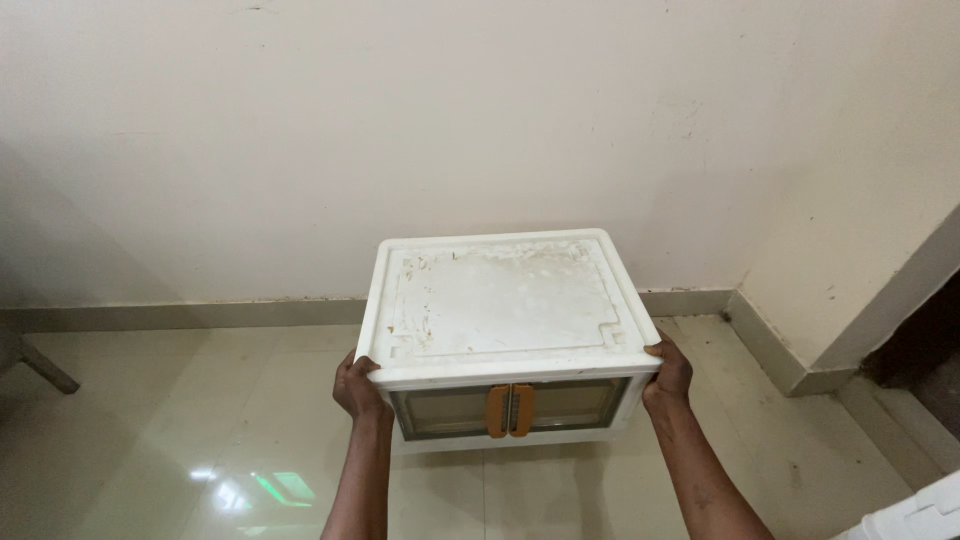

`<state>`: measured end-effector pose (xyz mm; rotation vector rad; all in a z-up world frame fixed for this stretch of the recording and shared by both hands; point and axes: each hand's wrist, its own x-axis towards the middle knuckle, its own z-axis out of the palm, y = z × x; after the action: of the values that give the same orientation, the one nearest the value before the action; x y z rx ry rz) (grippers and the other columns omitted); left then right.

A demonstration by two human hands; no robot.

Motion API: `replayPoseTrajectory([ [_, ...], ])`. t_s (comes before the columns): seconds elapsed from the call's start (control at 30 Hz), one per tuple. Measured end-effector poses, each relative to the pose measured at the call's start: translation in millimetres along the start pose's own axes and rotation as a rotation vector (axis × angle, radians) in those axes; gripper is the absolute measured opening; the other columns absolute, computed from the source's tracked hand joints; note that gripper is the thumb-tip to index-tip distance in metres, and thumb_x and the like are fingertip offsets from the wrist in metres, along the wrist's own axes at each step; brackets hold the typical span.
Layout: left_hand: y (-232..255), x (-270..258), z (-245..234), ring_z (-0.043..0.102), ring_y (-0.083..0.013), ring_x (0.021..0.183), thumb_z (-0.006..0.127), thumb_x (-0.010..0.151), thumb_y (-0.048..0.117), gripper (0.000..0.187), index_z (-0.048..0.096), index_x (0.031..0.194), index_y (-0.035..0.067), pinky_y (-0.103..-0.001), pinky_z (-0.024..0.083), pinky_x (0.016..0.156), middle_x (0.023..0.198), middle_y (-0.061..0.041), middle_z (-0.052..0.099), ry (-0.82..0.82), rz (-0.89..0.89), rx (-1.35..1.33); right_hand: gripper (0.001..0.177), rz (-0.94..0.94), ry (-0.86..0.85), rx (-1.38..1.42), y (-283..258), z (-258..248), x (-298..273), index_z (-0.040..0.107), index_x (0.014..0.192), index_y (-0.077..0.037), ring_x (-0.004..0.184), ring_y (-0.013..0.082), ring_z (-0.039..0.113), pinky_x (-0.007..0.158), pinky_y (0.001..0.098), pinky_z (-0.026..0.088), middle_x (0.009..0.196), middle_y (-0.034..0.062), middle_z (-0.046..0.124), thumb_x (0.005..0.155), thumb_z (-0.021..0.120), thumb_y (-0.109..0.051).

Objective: The person removes the top white plastic storage box from a stack, places it on the floor, and disassembles it by removing the lid, a white frame, and the front panel. The person then folds the side panels inward to collapse the box.

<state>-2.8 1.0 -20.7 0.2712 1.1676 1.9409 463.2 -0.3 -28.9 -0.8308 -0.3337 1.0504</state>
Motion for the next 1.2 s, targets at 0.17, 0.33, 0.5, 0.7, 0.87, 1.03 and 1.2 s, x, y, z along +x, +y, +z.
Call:
replayPoseTrajectory([
  [0.17,-18.4,8.8,-14.3,0.066,-0.0251,0.098,0.057,0.069,-0.002,0.049,0.067,0.117,-0.002,-0.036,0.055,0.086,0.109,-0.012,0.069,-0.009,-0.009,-0.009,0.065,0.033,-0.018,0.006,15.3,-10.0,7.3,0.062,0.135,0.006,0.121,0.0316,0.061,0.111,0.0374,0.045,0.132,0.0184,0.065,0.071,0.054,0.000],
  [0.33,-29.9,19.1,-18.3,0.066,-0.0245,0.097,0.058,0.069,-0.003,0.050,0.068,0.117,-0.001,-0.037,0.055,0.085,0.108,-0.012,0.069,-0.004,-0.016,0.028,0.064,0.064,0.032,-0.029,26.3,-16.1,10.1,0.062,0.136,0.005,0.121,0.0314,0.061,0.112,0.0375,0.044,0.132,0.0175,0.065,0.072,0.055,0.000],
  [0.5,-40.3,27.1,-27.1,0.066,-0.0250,0.097,0.057,0.067,-0.003,0.050,0.069,0.116,-0.001,-0.036,0.055,0.086,0.109,-0.012,0.070,0.035,-0.032,0.033,0.063,0.037,-0.039,-0.052,44.2,-27.4,18.6,0.063,0.134,0.005,0.120,0.0311,0.061,0.112,0.0381,0.044,0.131,0.0176,0.066,0.072,0.055,-0.001],
  [0.7,-45.3,33.3,-31.0,0.065,-0.0250,0.098,0.057,0.069,-0.001,0.051,0.070,0.118,0.001,-0.036,0.053,0.087,0.109,-0.010,0.069,0.047,-0.054,0.065,0.062,0.059,-0.004,-0.066,54.1,-29.5,24.0,0.066,0.131,0.002,0.120,0.0300,0.061,0.113,0.0370,0.043,0.130,0.0158,0.067,0.070,0.055,0.000],
  [0.87,-53.3,38.0,-34.9,0.066,-0.0245,0.098,0.057,0.069,-0.003,0.050,0.070,0.117,-0.002,-0.035,0.053,0.087,0.108,-0.011,0.070,0.028,-0.019,0.048,0.060,0.056,0.053,-0.095,65.4,-41.0,24.2,0.066,0.131,0.002,0.121,0.0289,0.059,0.115,0.0349,0.042,0.129,0.0138,0.066,0.072,0.057,-0.001],
  [1.03,-61.1,35.0,-31.5,0.066,-0.0228,0.098,0.060,0.071,-0.001,0.048,0.070,0.118,0.000,-0.034,0.053,0.086,0.108,-0.010,0.071,0.027,-0.006,0.062,0.064,0.043,0.006,-0.120,70.3,-51.1,36.1,0.064,0.135,0.001,0.121,0.0275,0.059,0.113,0.0352,0.041,0.129,0.0126,0.066,0.072,0.056,-0.002],
  [1.2,-63.9,27.4,-37.5,0.067,-0.0208,0.101,0.063,0.077,0.007,0.044,0.070,0.121,0.005,-0.035,0.052,0.090,0.113,-0.008,0.072,-0.002,0.106,0.273,0.061,0.081,-0.015,-0.278,66.1,-50.8,39.1,0.060,0.141,-0.005,0.118,0.0259,0.058,0.108,0.0375,0.041,0.128,0.0104,0.064,0.080,0.057,-0.006],
])
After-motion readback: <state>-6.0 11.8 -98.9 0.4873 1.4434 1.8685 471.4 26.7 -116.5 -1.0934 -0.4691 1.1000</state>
